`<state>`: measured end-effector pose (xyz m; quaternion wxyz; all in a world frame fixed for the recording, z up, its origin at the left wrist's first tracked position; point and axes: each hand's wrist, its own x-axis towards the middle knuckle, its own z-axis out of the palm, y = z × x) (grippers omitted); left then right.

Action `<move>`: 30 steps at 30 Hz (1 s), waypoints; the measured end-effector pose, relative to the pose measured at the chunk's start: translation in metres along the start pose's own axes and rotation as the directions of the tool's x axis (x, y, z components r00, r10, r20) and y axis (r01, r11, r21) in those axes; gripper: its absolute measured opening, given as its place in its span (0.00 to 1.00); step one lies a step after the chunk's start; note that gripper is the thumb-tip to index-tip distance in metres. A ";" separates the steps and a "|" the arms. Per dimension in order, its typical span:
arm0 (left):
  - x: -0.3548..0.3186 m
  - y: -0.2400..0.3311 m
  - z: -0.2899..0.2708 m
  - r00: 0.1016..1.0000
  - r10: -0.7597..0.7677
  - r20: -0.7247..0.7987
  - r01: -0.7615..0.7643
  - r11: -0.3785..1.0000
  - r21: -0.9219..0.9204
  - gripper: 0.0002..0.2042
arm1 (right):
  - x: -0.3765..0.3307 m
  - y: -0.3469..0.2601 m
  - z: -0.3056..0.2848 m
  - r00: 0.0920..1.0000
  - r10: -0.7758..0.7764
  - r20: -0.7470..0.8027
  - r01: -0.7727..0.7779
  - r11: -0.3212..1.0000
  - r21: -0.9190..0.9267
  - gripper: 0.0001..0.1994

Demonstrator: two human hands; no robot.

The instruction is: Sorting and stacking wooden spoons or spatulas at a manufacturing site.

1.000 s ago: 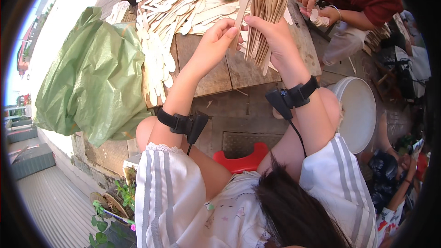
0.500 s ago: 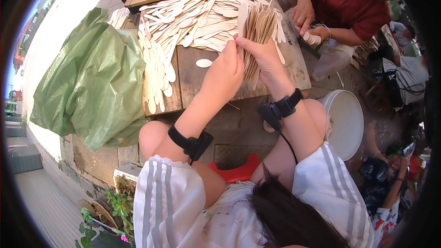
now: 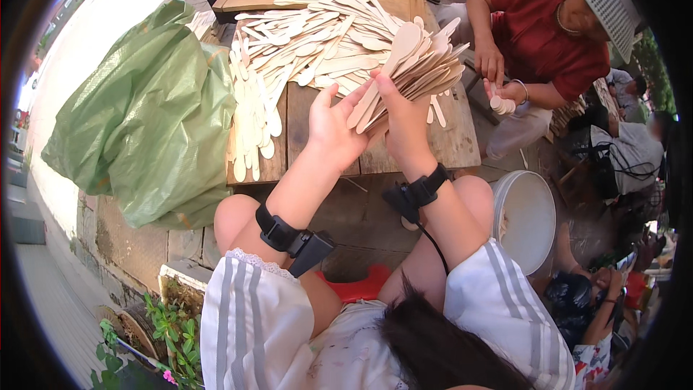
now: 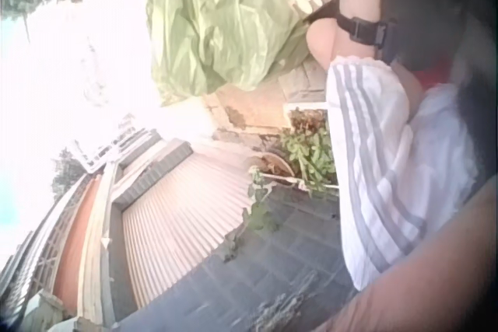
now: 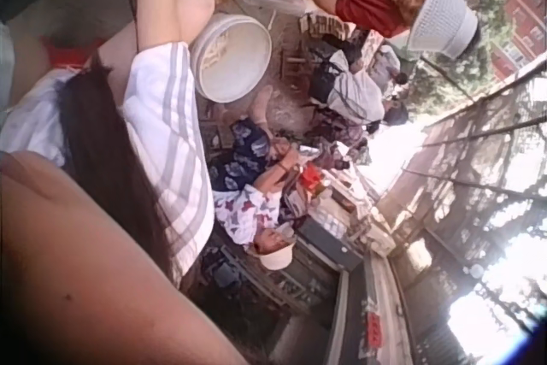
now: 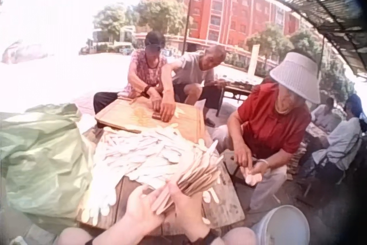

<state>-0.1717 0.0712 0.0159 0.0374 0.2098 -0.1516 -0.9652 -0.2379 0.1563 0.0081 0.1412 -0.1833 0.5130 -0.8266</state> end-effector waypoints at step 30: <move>0.006 0.011 -0.018 0.627 0.587 0.511 -0.772 0.382 0.508 0.25 | -0.018 0.024 0.027 0.986 -0.129 0.104 0.150 0.962 -0.227 0.20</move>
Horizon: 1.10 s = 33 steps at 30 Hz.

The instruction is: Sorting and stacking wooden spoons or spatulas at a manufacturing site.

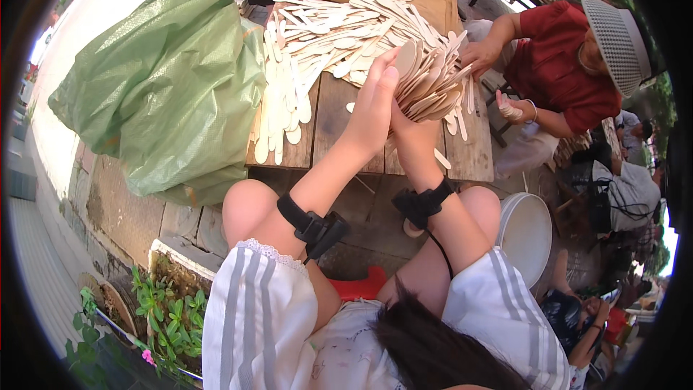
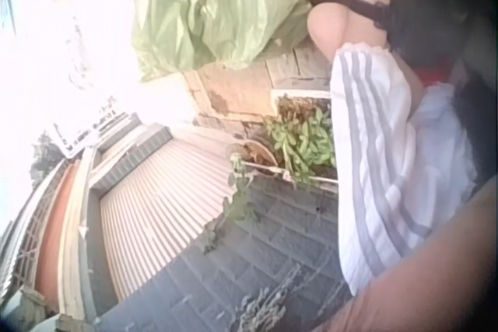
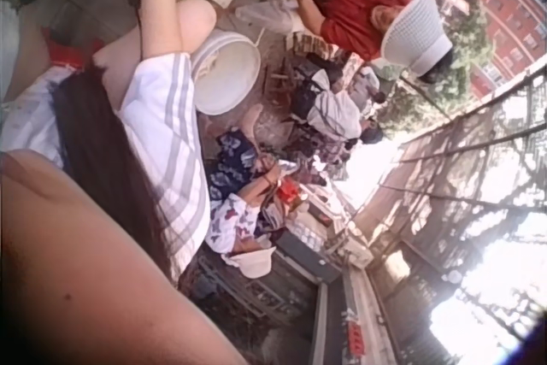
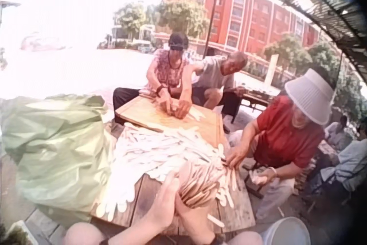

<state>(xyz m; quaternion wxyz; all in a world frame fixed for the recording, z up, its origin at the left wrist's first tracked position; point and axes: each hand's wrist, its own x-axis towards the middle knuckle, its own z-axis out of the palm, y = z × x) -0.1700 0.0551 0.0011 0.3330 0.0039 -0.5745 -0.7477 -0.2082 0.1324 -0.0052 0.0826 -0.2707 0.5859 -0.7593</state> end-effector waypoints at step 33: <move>0.003 0.032 -0.017 0.910 -0.118 0.398 0.074 0.989 0.125 0.20 | -0.024 0.039 -0.025 0.900 0.202 0.387 -0.107 0.962 -0.253 0.24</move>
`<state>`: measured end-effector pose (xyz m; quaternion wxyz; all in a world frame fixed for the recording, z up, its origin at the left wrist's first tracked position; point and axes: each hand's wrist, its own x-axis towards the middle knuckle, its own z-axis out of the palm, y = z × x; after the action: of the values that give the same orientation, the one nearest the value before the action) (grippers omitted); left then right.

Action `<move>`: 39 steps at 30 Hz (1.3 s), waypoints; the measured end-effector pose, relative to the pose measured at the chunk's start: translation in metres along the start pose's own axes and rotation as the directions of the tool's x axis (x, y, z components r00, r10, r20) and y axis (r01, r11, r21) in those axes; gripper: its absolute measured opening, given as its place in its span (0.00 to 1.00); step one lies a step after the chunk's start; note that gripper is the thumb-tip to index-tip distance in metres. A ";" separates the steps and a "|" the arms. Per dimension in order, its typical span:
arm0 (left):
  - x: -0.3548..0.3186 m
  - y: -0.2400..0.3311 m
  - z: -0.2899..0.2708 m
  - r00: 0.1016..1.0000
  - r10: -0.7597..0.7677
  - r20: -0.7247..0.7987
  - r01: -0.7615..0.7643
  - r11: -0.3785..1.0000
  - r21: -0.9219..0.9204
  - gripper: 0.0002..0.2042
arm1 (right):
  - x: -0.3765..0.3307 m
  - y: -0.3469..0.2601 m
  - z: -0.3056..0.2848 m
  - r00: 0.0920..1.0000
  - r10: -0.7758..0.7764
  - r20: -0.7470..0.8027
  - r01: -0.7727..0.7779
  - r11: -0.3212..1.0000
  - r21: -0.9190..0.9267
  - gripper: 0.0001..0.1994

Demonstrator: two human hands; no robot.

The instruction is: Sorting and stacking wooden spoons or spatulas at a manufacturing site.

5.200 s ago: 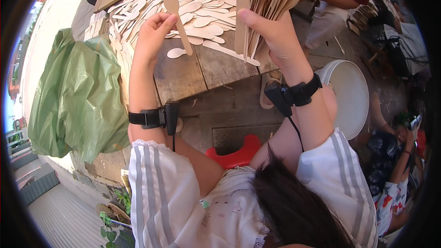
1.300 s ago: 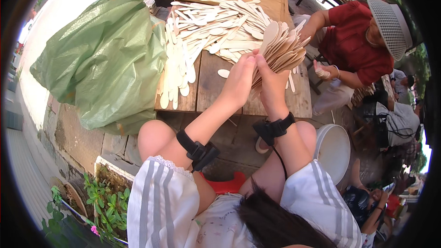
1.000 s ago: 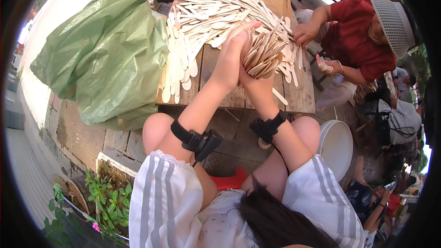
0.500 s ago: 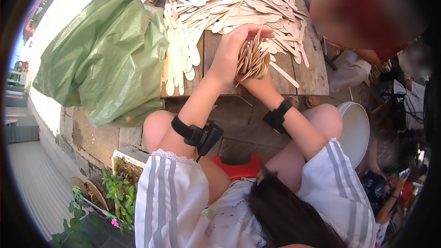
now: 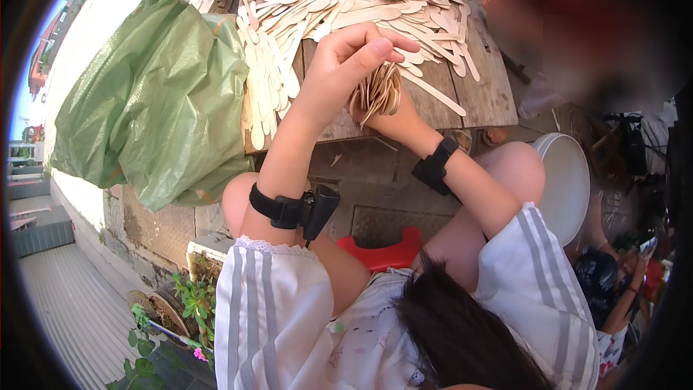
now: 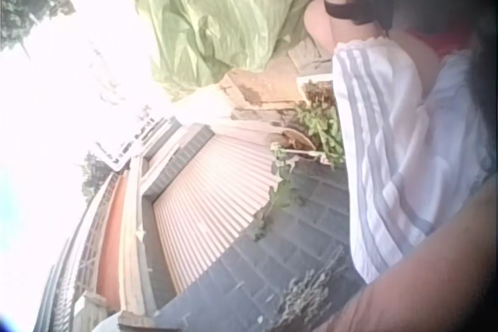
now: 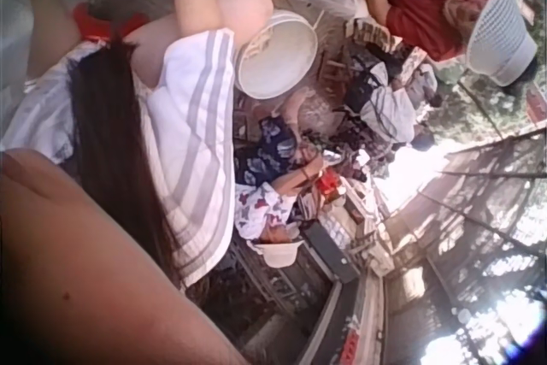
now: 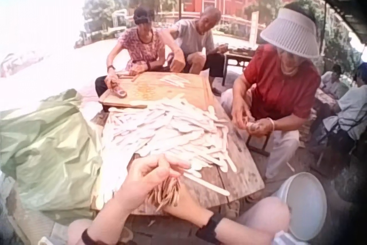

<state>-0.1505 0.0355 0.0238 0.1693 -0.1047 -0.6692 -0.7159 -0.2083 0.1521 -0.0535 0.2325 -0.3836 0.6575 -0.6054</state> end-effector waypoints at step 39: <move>0.002 -0.016 0.007 0.917 0.398 -0.016 -0.298 0.712 0.636 0.08 | 0.012 0.010 0.008 0.992 -0.116 -0.045 0.123 0.970 0.210 0.21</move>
<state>-0.1593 0.0434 0.0105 0.3766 -0.1126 -0.8203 -0.4156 -0.2119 0.1378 -0.0629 0.2246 -0.3856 0.5683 -0.6913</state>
